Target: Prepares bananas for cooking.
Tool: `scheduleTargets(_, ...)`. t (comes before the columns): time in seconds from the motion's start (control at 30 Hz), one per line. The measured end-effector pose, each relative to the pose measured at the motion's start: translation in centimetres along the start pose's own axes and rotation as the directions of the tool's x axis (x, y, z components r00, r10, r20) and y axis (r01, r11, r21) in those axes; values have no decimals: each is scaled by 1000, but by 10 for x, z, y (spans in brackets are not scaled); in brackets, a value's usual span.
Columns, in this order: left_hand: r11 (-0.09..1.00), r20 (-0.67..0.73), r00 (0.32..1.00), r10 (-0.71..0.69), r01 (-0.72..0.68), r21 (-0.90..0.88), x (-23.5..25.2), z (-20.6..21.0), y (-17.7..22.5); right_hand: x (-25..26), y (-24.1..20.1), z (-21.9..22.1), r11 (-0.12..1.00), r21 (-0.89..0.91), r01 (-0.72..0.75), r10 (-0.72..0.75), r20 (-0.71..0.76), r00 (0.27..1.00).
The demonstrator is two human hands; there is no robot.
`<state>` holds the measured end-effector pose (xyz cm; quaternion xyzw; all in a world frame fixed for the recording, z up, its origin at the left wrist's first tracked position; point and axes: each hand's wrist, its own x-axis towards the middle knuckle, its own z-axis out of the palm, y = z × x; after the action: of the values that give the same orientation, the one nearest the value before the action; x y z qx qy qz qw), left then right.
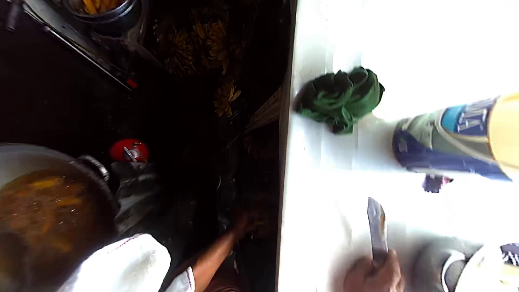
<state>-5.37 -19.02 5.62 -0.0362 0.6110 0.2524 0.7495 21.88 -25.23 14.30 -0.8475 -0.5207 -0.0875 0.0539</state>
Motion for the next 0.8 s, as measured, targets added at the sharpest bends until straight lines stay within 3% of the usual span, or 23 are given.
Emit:
scheduleTargets(0.03, 983, 43, 982, 182, -183, 25, 5, -30, -39, -4, 11, 9, 999, 31, 11, -10, -32, 999)
scheduleTargets(0.07, 959, 3, 960, 279, -278, 47, -3, -52, -61, -5, 14, 10, 999, 50, 5, -3, -25, 1000)
scheduleTargets(0.17, 882, -102, 881, 463, -446, 155, -68, -100, -74, -3, 12, 4, 996, 87, -7, 5, 30, 1000)
scheduleTargets(0.23, 771, -94, 770, 632, -612, 175, -112, -125, -76, -3, 11, 0, 990, 140, 25, -31, 40, 999)
scheduleTargets(0.33, 488, 16, 497, 867, -857, 164, -164, -142, -78, -20, 17, -20, 916, 398, 46, -84, 78, 993)
scheduleTargets(0.47, 144, 332, 154, 931, -988, 55, -205, -131, -64, -74, 43, -61, 620, 784, 32, -31, -16, 999)
scheduleTargets(0.57, -3, 600, 19, 800, -999, 36, -207, -100, -46, -101, 67, -97, 359, 932, -55, 74, 30, 997)
scheduleTargets(0.63, -53, 762, 3, 648, -997, 49, -199, -67, -33, -109, 80, -118, 245, 966, -82, 129, 51, 990)
scheduleTargets(0.67, -72, 820, 29, 571, -994, 86, -193, -46, -30, -111, 86, -125, 212, 973, -85, 134, 57, 989)
scheduleTargets(0.73, -111, 886, 159, 435, -967, 228, -178, -3, -31, -114, 97, -131, 151, 984, -93, 120, 75, 990)
scheduleTargets(0.8, -249, 864, 337, 374, -861, 443, -174, 32, -35, -121, 103, -131, 97, 986, -139, 103, 129, 986)
